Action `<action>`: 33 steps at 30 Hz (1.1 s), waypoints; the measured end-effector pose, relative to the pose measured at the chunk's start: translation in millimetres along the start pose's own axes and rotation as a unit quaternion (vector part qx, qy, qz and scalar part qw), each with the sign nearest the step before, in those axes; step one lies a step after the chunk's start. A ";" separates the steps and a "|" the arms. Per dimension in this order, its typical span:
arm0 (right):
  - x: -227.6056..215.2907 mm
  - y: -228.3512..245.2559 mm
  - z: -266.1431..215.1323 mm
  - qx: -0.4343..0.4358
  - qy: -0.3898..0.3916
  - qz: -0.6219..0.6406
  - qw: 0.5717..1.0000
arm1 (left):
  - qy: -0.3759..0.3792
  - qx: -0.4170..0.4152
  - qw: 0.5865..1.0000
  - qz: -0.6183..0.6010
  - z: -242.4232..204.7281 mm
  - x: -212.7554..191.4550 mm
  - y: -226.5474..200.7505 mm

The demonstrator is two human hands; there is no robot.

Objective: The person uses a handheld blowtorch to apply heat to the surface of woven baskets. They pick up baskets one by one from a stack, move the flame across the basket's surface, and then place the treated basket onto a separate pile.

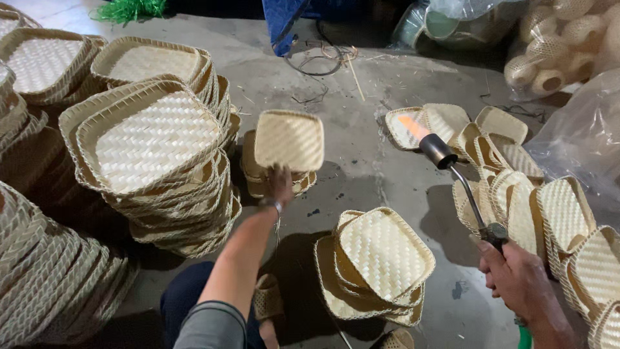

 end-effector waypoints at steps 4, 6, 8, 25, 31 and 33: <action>2.8 -1.7 7.4 -0.007 0.006 0.000 1.000 | 0.142 0.012 0.983 -0.118 -80.0 29.4 -29.3; 2.8 -3.3 8.6 0.007 0.011 -0.035 0.999 | 0.152 0.027 0.980 -0.130 -103.4 26.4 -46.9; 3.2 -1.2 3.9 -0.015 0.012 -0.015 1.000 | 0.129 0.025 0.982 -0.137 -112.0 17.3 -58.8; -11.5 -107.9 54.0 -0.073 -0.057 -0.137 0.986 | 0.029 0.111 0.992 -0.061 37.3 77.1 -33.7; 9.4 -189.7 144.3 -0.099 0.015 -0.090 0.991 | 0.177 0.036 0.973 -0.142 52.0 136.3 -7.0; 19.3 -199.9 154.3 -0.060 0.075 -0.068 0.993 | 0.177 0.020 0.973 -0.146 41.8 137.5 0.2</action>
Point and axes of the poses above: each hand's wrist, its own z-axis towards the middle knuckle, its own x-axis out of the palm, y = z × x, the point moved 6 cm from there along z, towards the middle knuckle, and after that the axes turned 4 degrees about z, right-handed, at the moved point
